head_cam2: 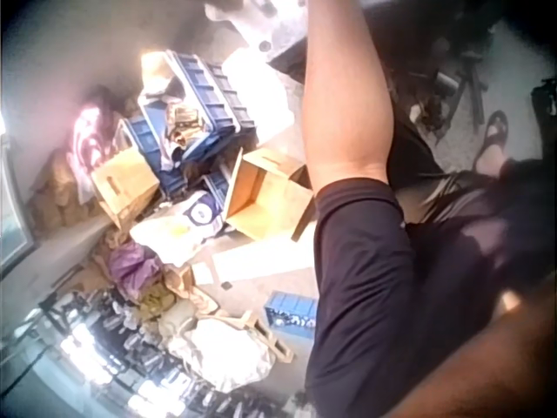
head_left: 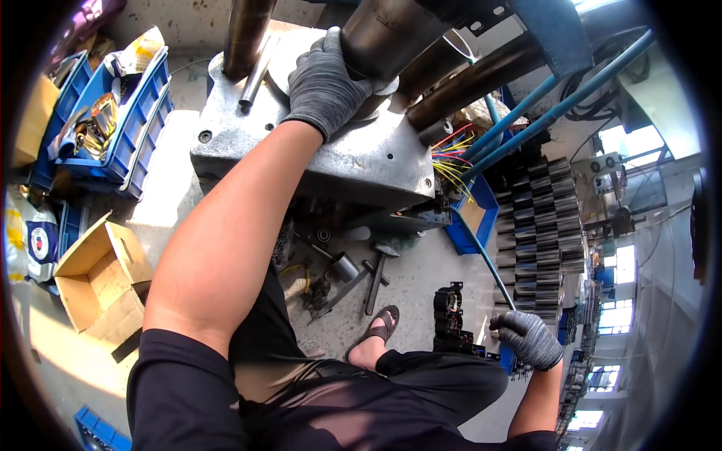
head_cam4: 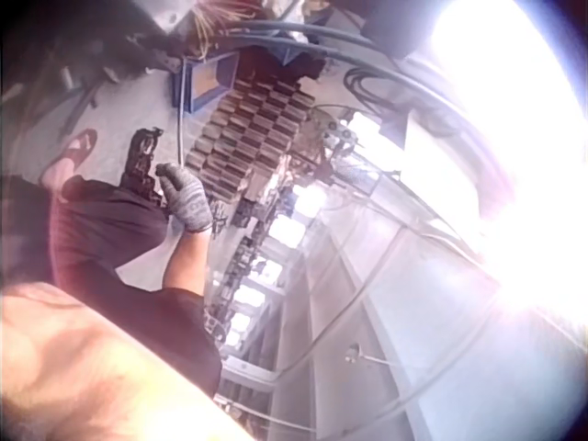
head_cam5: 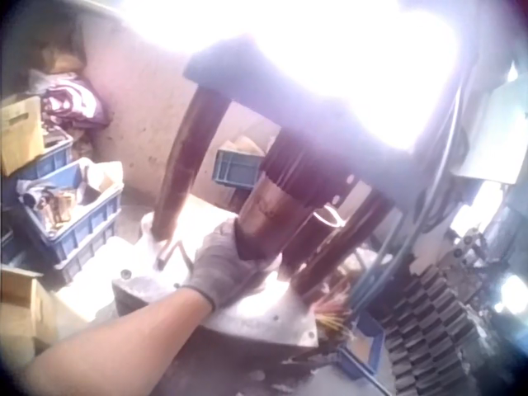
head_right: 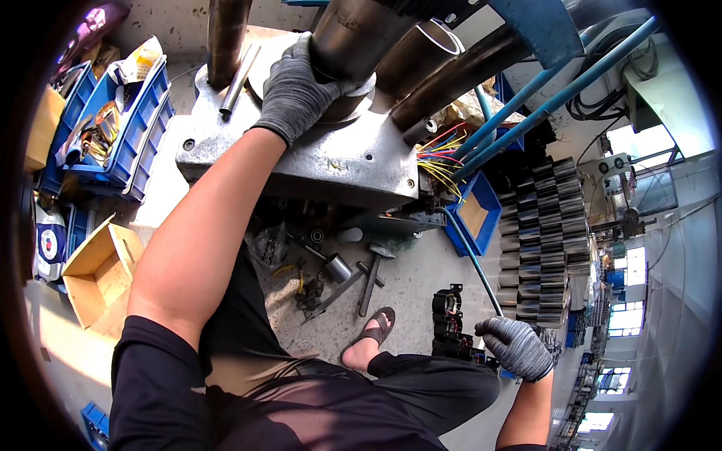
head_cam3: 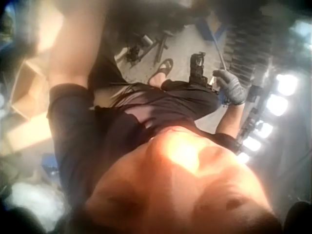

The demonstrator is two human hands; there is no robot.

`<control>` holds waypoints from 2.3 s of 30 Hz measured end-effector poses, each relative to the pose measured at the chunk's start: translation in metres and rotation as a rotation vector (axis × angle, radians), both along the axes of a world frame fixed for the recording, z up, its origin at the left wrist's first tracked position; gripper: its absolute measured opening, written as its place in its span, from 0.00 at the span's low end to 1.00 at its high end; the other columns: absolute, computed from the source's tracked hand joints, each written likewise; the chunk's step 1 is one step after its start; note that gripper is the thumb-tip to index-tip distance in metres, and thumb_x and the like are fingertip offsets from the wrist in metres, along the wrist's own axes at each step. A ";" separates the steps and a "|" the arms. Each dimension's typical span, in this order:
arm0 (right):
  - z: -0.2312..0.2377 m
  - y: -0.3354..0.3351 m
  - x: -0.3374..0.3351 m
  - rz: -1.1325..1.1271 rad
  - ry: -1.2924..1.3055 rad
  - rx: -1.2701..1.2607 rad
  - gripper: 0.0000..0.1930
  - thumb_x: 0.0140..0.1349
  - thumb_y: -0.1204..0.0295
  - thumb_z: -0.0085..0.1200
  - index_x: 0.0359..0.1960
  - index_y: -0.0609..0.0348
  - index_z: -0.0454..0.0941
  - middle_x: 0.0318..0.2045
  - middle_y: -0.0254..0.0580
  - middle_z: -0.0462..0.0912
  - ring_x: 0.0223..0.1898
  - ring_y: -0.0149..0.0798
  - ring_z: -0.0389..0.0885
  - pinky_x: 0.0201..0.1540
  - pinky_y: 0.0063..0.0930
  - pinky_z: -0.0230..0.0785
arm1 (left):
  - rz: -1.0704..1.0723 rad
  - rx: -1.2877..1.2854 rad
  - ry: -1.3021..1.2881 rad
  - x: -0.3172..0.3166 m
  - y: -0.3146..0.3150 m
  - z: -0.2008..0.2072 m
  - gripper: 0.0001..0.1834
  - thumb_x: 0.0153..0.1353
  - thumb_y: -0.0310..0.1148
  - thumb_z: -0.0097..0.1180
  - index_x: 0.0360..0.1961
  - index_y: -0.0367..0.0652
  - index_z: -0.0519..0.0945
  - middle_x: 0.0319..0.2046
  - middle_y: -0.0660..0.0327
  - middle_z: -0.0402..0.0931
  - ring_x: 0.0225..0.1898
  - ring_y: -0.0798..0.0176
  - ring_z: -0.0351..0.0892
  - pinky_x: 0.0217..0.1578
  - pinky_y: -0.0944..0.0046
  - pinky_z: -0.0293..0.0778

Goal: The person fits motor stators and metal sleeves onto a press machine, operates the press to seat the components, adjusts them with a metal tool and hammer, and places the finished stator assemblies onto a stack on the floor.

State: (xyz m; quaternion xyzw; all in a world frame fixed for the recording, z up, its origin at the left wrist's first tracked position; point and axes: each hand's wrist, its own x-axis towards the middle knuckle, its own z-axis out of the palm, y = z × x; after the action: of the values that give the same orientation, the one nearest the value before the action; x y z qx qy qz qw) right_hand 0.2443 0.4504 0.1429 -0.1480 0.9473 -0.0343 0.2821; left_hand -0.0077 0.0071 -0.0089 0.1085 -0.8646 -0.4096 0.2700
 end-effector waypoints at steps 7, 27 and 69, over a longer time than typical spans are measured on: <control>0.002 -0.002 0.001 -0.181 0.009 -0.169 0.11 0.66 0.75 0.56 0.48 0.64 0.83 0.39 0.46 0.88 0.38 0.35 0.87 0.43 0.31 0.79 | 0.029 -0.018 -0.004 0.001 -0.001 0.001 0.70 0.37 0.72 0.74 0.73 0.38 0.60 0.64 0.46 0.70 0.65 0.45 0.71 0.66 0.46 0.69; 0.003 -0.003 0.005 -0.416 0.010 -0.289 0.13 0.66 0.76 0.56 0.51 0.64 0.82 0.39 0.41 0.88 0.35 0.30 0.84 0.41 0.26 0.77 | -0.014 0.023 -0.099 -0.006 -0.002 0.002 0.69 0.37 0.72 0.74 0.73 0.39 0.61 0.64 0.47 0.70 0.64 0.44 0.72 0.64 0.44 0.71; 0.007 0.001 -0.002 -0.633 -0.070 -0.397 0.13 0.66 0.77 0.55 0.51 0.66 0.82 0.40 0.40 0.88 0.36 0.30 0.85 0.39 0.25 0.78 | 0.027 -0.017 -0.086 -0.008 0.000 -0.003 0.68 0.36 0.69 0.76 0.73 0.40 0.60 0.62 0.50 0.72 0.63 0.48 0.74 0.63 0.46 0.71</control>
State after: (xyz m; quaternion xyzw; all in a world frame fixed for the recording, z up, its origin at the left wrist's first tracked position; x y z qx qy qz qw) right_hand 0.2418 0.4512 0.1500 0.1017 0.9108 -0.3078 0.2557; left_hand -0.0156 0.0067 -0.0116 0.1354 -0.8774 -0.3933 0.2390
